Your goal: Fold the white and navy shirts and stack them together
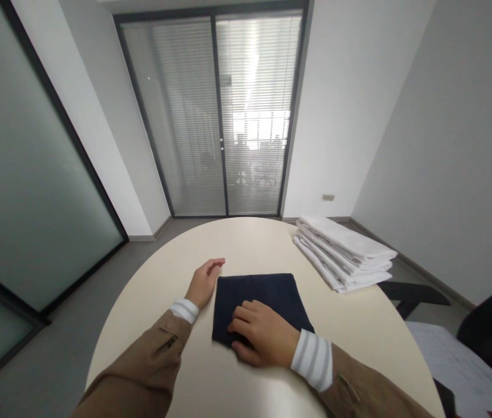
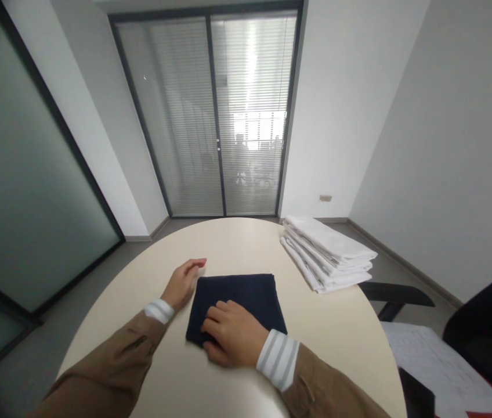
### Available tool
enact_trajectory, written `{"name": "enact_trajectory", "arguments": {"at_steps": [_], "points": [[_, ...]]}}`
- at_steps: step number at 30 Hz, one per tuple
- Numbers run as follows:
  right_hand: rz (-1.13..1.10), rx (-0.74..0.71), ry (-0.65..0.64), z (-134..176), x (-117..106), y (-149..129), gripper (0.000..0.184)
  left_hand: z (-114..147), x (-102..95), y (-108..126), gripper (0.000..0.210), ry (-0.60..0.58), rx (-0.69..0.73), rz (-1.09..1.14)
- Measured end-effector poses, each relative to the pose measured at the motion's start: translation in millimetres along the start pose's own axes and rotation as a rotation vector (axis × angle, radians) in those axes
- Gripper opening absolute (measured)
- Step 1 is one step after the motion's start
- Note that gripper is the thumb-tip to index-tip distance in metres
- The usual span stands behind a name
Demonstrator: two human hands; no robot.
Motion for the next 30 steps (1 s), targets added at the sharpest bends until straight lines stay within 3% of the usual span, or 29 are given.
{"name": "enact_trajectory", "arguments": {"at_steps": [3,7,9,11,14,17,19,23,27,30], "points": [[-0.150,0.159,0.081,1.0,-17.7,5.4,0.013,17.7,16.3,23.3,0.036,-0.149,0.256,-0.274],[-0.123,0.468,0.284,15.7,-45.2,35.2,0.023,41.2,37.4,32.1,0.056,-0.410,0.345,-0.556],[-0.089,0.459,0.246,26.3,-45.8,51.4,0.042,47.5,41.6,31.7,0.071,-0.519,0.355,-0.657],[-0.081,0.461,0.106,37.5,-35.0,65.7,0.059,49.9,42.2,30.5,0.083,-0.589,0.353,-0.716],[-0.127,0.540,-0.061,50.6,-13.2,78.6,0.066,49.6,40.9,27.8,0.090,-0.628,0.330,-0.753],[-0.151,0.571,-0.082,54.0,-0.7,83.1,0.069,49.2,40.7,24.6,0.094,-0.631,0.305,-0.775],[-0.137,0.612,-0.026,55.0,2.1,90.4,0.068,49.6,40.8,23.1,0.095,-0.618,0.300,-0.779],[-0.138,0.857,0.189,67.8,3.2,125.4,0.064,50.9,41.0,22.0,0.097,-0.604,0.301,-0.771],[-0.445,0.888,0.362,81.6,5.4,157.9,0.056,51.0,40.8,23.1,0.098,-0.613,0.287,-0.780],[-0.655,0.913,0.454,86.3,2.7,167.4,0.054,51.2,40.7,23.4,0.099,-0.625,0.276,-0.797]]}}
Point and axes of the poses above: each hand's wrist, its own z-axis away from the middle knuckle, its own x-axis out of the palm, y = z × x, the point moved 3 cm from there along -z, towards the middle knuckle, and after that the axes turned 2 degrees about -x, right-handed, at the moved point
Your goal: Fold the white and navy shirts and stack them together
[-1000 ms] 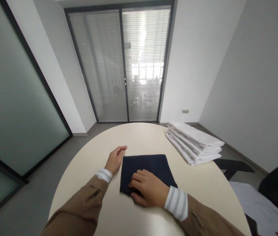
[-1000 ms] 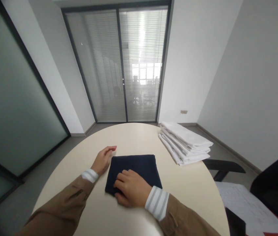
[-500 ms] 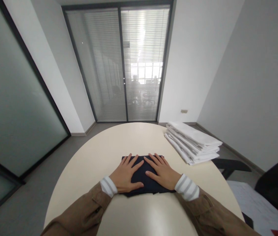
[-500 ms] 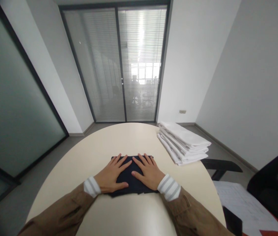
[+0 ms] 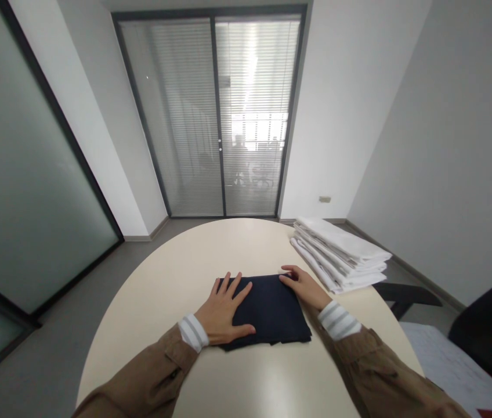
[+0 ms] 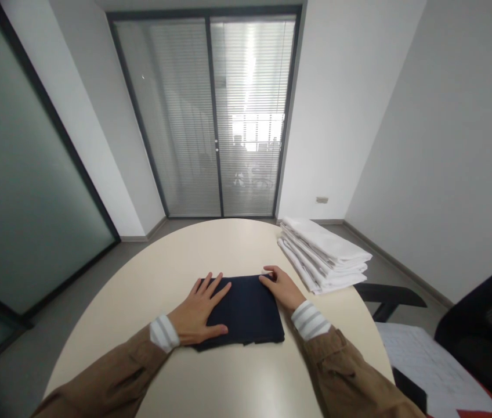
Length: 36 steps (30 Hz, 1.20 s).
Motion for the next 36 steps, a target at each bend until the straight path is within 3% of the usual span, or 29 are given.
{"name": "enact_trajectory", "arguments": {"at_steps": [5,8,13,17,22,26,30,33,36], "points": [[-0.176,0.202,-0.080,4.5,-5.2,-8.4,0.060,-0.5,5.7,-3.3,0.091,0.069,-0.006,0.026],[-0.194,0.299,-0.156,9.4,-7.1,-12.0,0.058,-4.1,13.9,-12.4,0.078,0.159,-0.110,0.075],[-0.258,0.151,-0.234,11.6,-6.8,-16.5,0.042,-11.7,21.7,-38.4,0.067,0.347,-0.339,0.126],[-0.403,0.127,-0.253,14.4,-3.1,-20.5,0.045,-15.0,14.7,-52.7,0.052,0.464,-0.333,0.244],[-0.620,0.201,-0.305,19.8,3.4,-24.9,0.047,-17.1,2.5,-57.3,0.038,0.546,-0.365,0.707],[-0.690,0.267,-0.286,21.3,3.8,-24.7,0.045,-16.8,-5.4,-50.7,0.050,0.596,-0.382,1.121],[-0.709,0.224,-0.295,20.8,3.5,-28.6,0.052,-16.0,-7.0,-41.0,0.063,0.573,-0.412,1.535],[-0.745,0.168,-0.292,20.7,6.2,-33.1,0.047,-16.2,-4.9,-34.8,0.058,0.583,-0.426,1.701],[-0.799,0.135,-0.204,20.1,8.3,-35.4,0.041,-16.0,-0.8,-29.9,0.050,0.599,-0.437,1.738]]}}
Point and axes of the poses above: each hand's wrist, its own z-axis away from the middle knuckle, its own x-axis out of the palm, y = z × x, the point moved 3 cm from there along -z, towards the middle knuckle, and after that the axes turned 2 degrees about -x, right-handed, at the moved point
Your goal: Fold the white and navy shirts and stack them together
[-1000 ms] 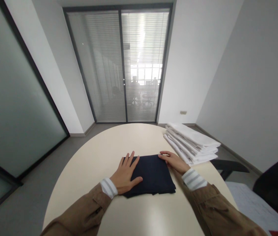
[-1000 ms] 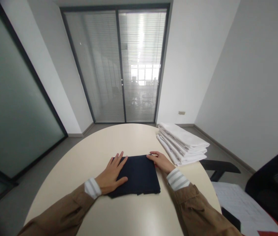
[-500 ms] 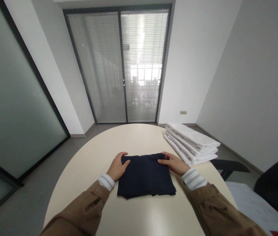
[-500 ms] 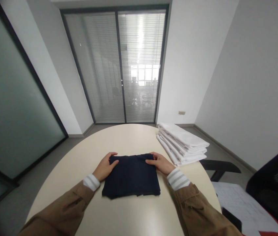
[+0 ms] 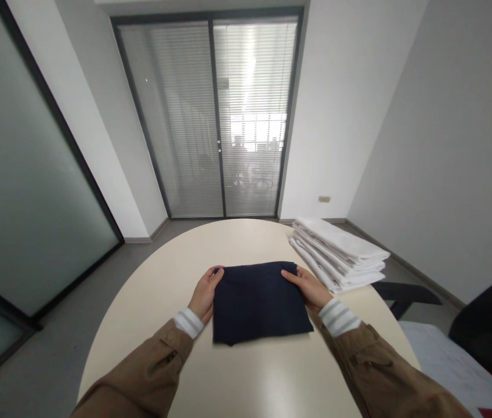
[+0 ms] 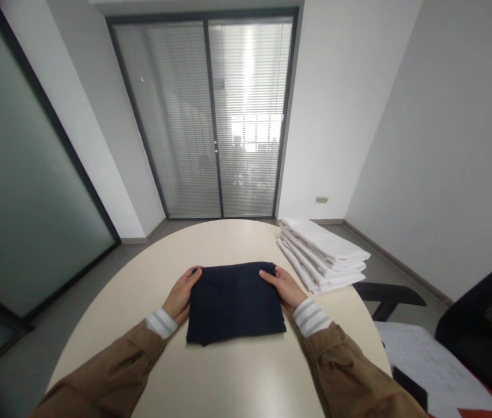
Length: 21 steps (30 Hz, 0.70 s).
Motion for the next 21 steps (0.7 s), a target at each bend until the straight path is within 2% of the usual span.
{"name": "enact_trajectory", "arguments": {"at_steps": [4,6,10,13,17,21], "points": [[-0.033,-0.046,0.096,-1.9,-3.2,0.5,0.038,4.4,5.7,-8.7,0.053,-0.131,-0.080,-0.065],[-0.034,-0.034,0.109,-2.4,-7.0,2.1,0.037,5.8,6.9,-10.0,0.053,-0.154,-0.062,-0.090],[-0.027,0.058,-0.005,0.7,-8.6,9.0,0.051,5.6,6.3,-6.1,0.058,-0.094,0.056,-0.095],[-0.023,0.083,-0.091,5.6,-3.8,11.5,0.057,4.0,6.2,-3.7,0.061,-0.091,0.107,-0.092],[-0.022,0.016,-0.059,7.6,0.3,8.6,0.054,0.7,3.1,-3.0,0.059,-0.081,0.168,-0.127],[0.041,-0.023,-0.036,3.9,-0.5,8.7,0.054,-1.8,-2.0,-3.4,0.057,-0.009,0.228,-0.246]]}}
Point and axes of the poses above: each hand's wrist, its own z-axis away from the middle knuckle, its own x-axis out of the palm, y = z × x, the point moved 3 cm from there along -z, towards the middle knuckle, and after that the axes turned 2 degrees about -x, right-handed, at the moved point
